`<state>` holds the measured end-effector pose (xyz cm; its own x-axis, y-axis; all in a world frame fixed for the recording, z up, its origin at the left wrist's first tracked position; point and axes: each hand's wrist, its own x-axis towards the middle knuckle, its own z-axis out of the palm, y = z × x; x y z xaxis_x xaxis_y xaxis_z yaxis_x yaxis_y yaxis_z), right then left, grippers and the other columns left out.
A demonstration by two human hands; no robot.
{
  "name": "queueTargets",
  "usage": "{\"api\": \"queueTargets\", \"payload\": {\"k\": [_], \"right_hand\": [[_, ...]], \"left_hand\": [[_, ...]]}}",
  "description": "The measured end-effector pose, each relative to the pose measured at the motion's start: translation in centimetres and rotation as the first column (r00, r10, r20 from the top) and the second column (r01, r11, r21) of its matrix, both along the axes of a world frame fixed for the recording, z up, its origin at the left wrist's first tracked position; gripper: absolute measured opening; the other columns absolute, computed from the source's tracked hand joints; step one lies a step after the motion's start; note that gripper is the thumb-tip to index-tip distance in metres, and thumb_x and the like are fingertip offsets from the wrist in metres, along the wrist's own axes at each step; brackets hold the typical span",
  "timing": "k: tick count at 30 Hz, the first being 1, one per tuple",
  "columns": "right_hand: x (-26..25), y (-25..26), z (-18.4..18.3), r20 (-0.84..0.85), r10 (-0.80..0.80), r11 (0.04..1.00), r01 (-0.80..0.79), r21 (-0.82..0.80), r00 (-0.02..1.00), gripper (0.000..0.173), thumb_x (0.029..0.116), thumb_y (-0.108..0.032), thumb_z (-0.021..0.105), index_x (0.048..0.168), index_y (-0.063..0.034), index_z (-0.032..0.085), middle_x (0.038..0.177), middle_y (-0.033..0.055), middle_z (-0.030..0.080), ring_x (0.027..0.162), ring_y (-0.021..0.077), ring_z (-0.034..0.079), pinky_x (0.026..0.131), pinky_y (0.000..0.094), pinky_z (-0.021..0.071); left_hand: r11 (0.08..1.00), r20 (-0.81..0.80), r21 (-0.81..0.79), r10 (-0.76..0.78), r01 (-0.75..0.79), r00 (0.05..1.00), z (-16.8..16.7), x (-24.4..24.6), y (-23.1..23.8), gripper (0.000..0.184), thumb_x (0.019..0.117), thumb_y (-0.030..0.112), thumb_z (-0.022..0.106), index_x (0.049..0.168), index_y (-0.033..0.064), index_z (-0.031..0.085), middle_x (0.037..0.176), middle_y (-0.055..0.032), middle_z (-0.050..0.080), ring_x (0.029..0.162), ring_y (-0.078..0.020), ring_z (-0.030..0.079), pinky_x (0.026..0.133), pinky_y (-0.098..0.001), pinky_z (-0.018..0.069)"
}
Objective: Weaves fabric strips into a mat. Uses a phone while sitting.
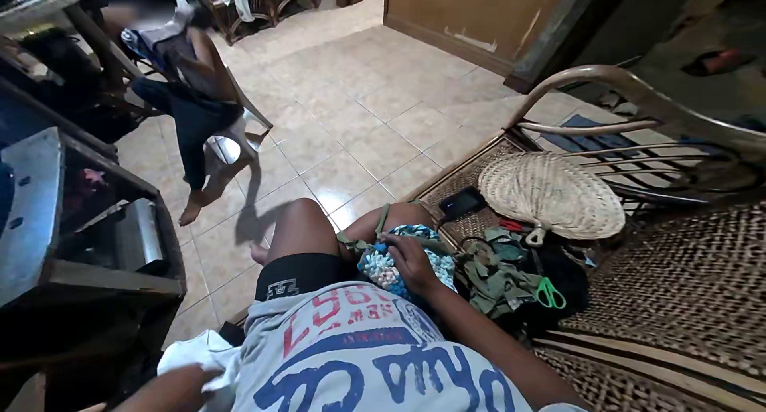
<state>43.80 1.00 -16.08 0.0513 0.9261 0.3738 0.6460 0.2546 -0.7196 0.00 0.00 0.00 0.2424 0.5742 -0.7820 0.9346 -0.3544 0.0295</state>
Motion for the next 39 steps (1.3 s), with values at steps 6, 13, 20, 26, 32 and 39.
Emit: {"api": "queueTargets", "payload": {"k": [6, 13, 20, 26, 32, 39], "right_hand": [[0.5, 0.3, 0.3, -0.230, -0.006, 0.999, -0.005, -0.044, 0.973, 0.039, 0.1053, -0.018, 0.049, 0.136, 0.0046, 0.060, 0.126, 0.0193, 0.067, 0.118, 0.0235, 0.065, 0.104, 0.0377, 0.0518], [1.2, 0.1, 2.8, -0.254, -0.003, 0.990, -0.033, -0.138, 0.967, 0.032, 0.1006, -0.017, 0.059, 0.124, 0.0032, 0.068, 0.122, 0.0171, 0.070, 0.114, 0.0202, 0.066, 0.101, 0.0348, 0.0527], [2.5, -0.2, 3.3, -0.030, -0.096, 0.994, 0.094, -0.062, 0.995, 0.025, 0.0965, -0.016, 0.064, 0.113, 0.0000, 0.074, 0.115, 0.0173, 0.072, 0.114, 0.0326, 0.067, 0.103, 0.0493, 0.0498], [3.5, 0.8, 3.8, 0.108, -0.050, 0.968, 0.075, -0.241, 0.993, 0.031, 0.1005, -0.024, 0.061, 0.120, -0.0039, 0.074, 0.123, 0.0172, 0.070, 0.122, 0.0362, 0.061, 0.109, 0.0524, 0.0433], [3.4, 1.0, 4.4, 0.047, -0.051, 0.978, 0.059, -0.198, 0.998, 0.029, 0.1003, -0.023, 0.061, 0.116, -0.0021, 0.074, 0.119, 0.0171, 0.071, 0.119, 0.0345, 0.063, 0.108, 0.0504, 0.0449], [3.3, 1.5, 5.1, 0.011, 0.031, 0.958, -0.026, -0.284, 0.999, 0.031, 0.1031, -0.024, 0.057, 0.117, -0.0025, 0.074, 0.118, 0.0158, 0.071, 0.119, 0.0321, 0.063, 0.108, 0.0486, 0.0444]], "left_hand": [[0.972, 0.484, 0.213, -0.194, 0.100, 0.853, 2.3, 9.4, 5.5, 0.036, 0.1076, 0.024, 0.051, 0.138, 0.0095, 0.064, 0.126, -0.0180, 0.068, 0.116, -0.0351, 0.065, 0.102, -0.0564, 0.0486], [0.994, 0.644, -0.111, 0.082, -0.013, 0.761, -7.0, 21.8, 10.6, 0.052, 0.1102, 0.040, 0.041, 0.133, -0.0018, 0.062, 0.130, -0.0259, 0.062, 0.124, -0.0371, 0.059, 0.109, -0.0577, 0.0403], [0.867, 0.722, -0.425, 0.498, -0.261, 0.479, -10.7, 25.6, 11.3, 0.041, 0.1062, 0.033, 0.054, 0.121, -0.0042, 0.063, 0.116, -0.0185, 0.064, 0.104, -0.0215, 0.061, 0.096, -0.0431, 0.0495], [0.753, 0.648, -0.598, 0.656, -0.275, 0.387, -9.9, 26.3, 12.1, 0.030, 0.1063, 0.024, 0.054, 0.122, -0.0011, 0.060, 0.105, -0.0089, 0.064, 0.089, -0.0127, 0.063, 0.083, -0.0332, 0.0542], [0.715, 0.681, -0.611, 0.693, -0.340, 0.234, -9.7, 26.9, 11.1, 0.030, 0.1080, 0.023, 0.051, 0.120, -0.0018, 0.061, 0.103, -0.0096, 0.065, 0.088, -0.0137, 0.063, 0.081, -0.0333, 0.0543], [0.611, 0.627, -0.734, 0.778, -0.296, 0.053, -10.0, 26.2, 10.1, 0.031, 0.1096, 0.021, 0.046, 0.126, -0.0023, 0.060, 0.109, -0.0100, 0.067, 0.095, -0.0154, 0.066, 0.087, -0.0348, 0.0552]]}}
